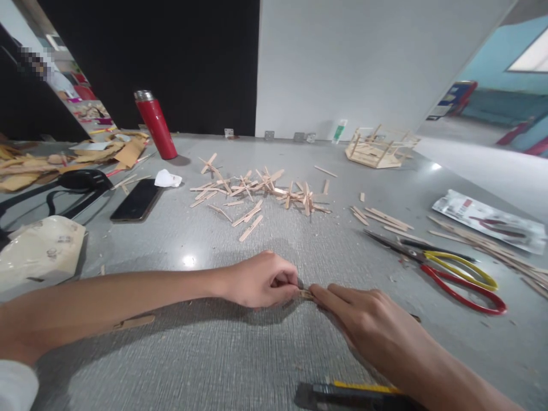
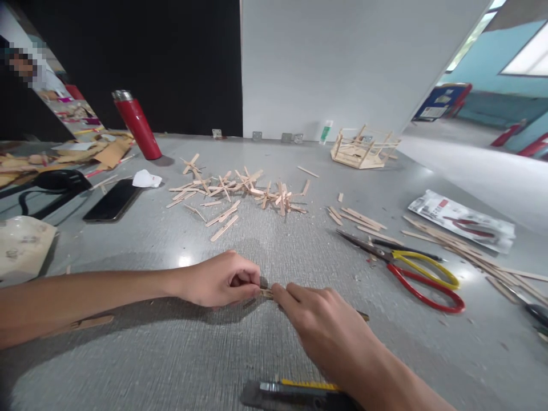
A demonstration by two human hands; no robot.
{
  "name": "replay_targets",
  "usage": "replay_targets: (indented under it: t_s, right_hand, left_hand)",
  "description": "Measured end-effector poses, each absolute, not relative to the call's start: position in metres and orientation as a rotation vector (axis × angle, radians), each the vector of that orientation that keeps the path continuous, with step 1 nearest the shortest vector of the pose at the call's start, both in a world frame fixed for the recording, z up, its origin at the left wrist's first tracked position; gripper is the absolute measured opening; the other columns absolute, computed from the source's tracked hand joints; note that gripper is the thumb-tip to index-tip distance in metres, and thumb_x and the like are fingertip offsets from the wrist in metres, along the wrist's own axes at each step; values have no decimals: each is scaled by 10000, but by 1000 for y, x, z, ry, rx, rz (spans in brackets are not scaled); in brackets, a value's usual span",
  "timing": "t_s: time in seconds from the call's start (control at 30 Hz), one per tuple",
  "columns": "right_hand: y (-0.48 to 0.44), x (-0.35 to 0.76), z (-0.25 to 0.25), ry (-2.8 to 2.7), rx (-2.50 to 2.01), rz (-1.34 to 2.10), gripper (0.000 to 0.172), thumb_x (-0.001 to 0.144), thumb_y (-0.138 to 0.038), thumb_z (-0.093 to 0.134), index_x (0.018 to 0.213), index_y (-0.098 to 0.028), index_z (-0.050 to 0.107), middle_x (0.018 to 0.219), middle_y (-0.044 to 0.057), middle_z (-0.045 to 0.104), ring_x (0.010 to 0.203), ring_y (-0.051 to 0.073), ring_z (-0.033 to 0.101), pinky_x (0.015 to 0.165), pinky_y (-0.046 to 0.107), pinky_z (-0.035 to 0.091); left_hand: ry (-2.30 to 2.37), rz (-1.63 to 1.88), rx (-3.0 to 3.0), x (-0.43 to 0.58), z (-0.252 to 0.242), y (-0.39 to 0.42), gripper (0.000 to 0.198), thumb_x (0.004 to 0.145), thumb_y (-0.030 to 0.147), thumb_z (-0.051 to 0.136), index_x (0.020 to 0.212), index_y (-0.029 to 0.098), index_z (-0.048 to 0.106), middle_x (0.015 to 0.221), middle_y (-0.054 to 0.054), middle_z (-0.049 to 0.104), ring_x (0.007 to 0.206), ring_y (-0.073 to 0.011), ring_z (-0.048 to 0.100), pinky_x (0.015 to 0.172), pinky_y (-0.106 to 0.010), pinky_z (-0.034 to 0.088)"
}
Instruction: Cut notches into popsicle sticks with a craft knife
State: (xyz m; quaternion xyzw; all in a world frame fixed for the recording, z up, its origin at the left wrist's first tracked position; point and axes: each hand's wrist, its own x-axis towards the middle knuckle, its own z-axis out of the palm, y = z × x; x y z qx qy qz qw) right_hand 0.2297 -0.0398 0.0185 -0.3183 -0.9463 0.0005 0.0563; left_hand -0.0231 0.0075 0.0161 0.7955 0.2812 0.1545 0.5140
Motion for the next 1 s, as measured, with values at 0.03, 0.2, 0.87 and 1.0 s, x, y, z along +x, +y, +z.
replay_targets:
  t_s: [0.03, 0.2, 0.87, 1.0]
  right_hand:
    - [-40, 230, 18, -2868, -967, -3, 453, 849, 67, 428, 1202, -193, 544, 836, -3, 633, 611, 171, 606, 562, 321, 383]
    - [-43, 229, 20, -2854, -979, -46, 520, 791, 80, 415, 1224, -180, 540, 844, 8, 652, 613, 195, 635, 550, 333, 397]
    - [-33, 227, 22, -2892, -940, -26, 288, 871, 48, 439, 965, -198, 555, 796, -2, 601, 622, 166, 537, 579, 324, 335]
    - [-30, 229, 21, -2889, -906, 76, 227, 956, -8, 415, 947, -198, 540, 794, 1, 589, 627, 155, 494, 590, 326, 310]
  left_hand:
    - [677, 371, 1904, -23, 16, 8, 244, 994, 286, 564, 781, 169, 552, 572, 41, 557, 449, -67, 492, 441, -165, 330]
    - [662, 375, 1881, -23, 15, 7, 239, 993, 276, 564, 776, 177, 546, 590, 40, 576, 444, -74, 507, 438, -176, 340]
    - [696, 367, 1830, -22, 19, 6, 244, 1002, 256, 556, 772, 179, 529, 573, 54, 556, 401, -65, 507, 436, -177, 343]
    - [695, 348, 1771, -23, 18, 6, 260, 1014, 287, 546, 776, 184, 536, 551, 57, 540, 381, -78, 512, 404, -177, 333]
